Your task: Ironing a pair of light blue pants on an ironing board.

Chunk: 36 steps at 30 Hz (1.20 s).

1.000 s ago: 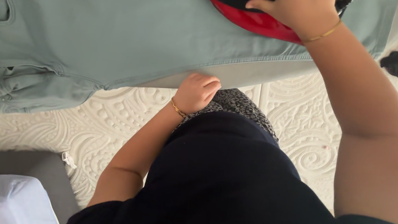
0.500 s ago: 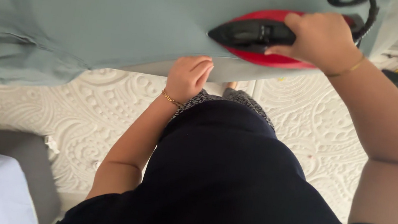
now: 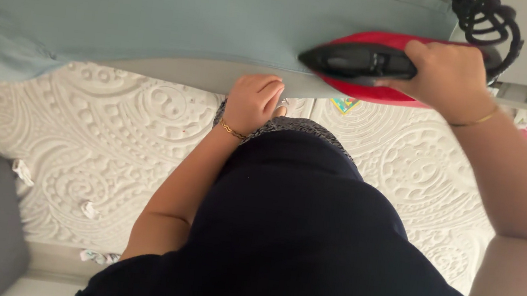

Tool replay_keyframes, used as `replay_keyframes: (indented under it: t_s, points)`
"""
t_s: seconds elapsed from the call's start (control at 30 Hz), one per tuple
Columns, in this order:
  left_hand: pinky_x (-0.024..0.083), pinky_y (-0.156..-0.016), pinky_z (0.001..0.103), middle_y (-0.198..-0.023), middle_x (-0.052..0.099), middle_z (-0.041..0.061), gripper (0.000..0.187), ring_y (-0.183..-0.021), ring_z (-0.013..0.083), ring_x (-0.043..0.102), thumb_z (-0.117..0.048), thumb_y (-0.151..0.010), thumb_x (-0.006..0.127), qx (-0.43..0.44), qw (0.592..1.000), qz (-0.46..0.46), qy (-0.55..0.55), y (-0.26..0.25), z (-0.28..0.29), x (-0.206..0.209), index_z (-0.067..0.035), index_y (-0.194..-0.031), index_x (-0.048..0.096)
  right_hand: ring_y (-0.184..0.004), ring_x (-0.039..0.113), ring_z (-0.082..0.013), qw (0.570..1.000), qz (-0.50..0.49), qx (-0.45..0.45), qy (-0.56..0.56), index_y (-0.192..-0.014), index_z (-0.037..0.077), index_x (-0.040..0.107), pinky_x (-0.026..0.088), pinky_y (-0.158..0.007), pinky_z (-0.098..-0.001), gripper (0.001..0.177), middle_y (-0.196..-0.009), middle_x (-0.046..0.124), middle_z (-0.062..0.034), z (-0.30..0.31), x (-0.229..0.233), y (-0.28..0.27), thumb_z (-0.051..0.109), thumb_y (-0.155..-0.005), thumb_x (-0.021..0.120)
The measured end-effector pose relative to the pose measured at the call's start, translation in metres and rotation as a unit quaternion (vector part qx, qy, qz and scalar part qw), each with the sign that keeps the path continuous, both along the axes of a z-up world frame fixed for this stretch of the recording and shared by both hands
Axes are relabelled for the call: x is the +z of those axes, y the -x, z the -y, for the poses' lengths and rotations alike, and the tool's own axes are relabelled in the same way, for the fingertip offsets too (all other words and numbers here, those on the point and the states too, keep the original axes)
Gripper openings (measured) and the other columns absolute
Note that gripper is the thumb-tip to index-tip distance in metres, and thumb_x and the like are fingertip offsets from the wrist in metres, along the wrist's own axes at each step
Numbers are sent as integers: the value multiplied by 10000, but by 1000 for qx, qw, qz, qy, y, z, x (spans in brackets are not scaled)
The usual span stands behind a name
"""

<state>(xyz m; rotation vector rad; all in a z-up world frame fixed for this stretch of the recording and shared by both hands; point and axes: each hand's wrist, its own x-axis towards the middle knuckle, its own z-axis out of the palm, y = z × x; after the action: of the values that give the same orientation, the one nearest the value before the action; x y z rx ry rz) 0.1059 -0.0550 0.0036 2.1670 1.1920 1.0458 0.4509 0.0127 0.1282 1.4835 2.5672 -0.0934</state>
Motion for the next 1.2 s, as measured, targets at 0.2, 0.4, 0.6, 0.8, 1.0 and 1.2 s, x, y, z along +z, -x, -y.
replay_keyframes:
  t_s: [0.2, 0.4, 0.6, 0.8, 1.0, 1.2]
  points:
    - [509, -863, 414, -1086, 720, 58, 102, -958, 280, 684, -90, -931, 698, 31, 1000, -3, -2, -13, 19, -2, -50, -1025, 700, -644, 675, -285, 998, -4, -13, -69, -843, 65, 644, 527, -579, -360, 686, -669, 648, -92, -22, -15, 13, 734, -839, 799]
    - [520, -847, 416, -1072, 725, 57, 100, -951, 274, 690, -88, -915, 702, 48, 999, -8, 6, -6, 27, -1, -48, -1006, 698, -627, 679, -278, 996, -19, 21, -83, -855, 59, 651, 518, -558, -356, 698, -700, 662, -85, -60, -22, 57, 749, -831, 756]
    - [521, -825, 418, -1062, 729, 57, 109, -939, 273, 690, -87, -902, 716, 93, 995, -22, -10, 13, 30, 6, -51, -1005, 705, -628, 693, -241, 985, -92, 68, -131, -989, 73, 700, 514, -533, -336, 638, -723, 682, -61, -86, -28, 118, 680, -818, 799]
    - [522, -846, 419, -1081, 729, 70, 127, -967, 280, 688, -74, -898, 713, 121, 992, -31, -5, 44, 34, 8, -43, -1022, 707, -568, 674, -237, 986, -82, 82, -120, -956, 45, 682, 499, -492, -332, 694, -652, 654, -63, -102, -37, 161, 704, -797, 834]
    - [528, -889, 426, -1132, 723, 102, 168, -1024, 310, 684, -105, -957, 708, 159, 986, -12, 46, 71, 18, 12, -45, -1114, 703, -573, 672, -238, 988, -75, 76, -112, -894, 57, 661, 502, -504, -334, 694, -632, 637, -62, -106, -39, 178, 726, -814, 827]
    - [527, -969, 443, -1272, 667, 137, 340, -1141, 356, 651, -163, -1014, 703, 163, 985, 17, 53, 86, -43, 24, -62, -1329, 627, -596, 674, -241, 987, -68, 82, -122, -843, 81, 655, 503, -522, -339, 672, -654, 639, -49, -104, -34, 178, 720, -778, 853]
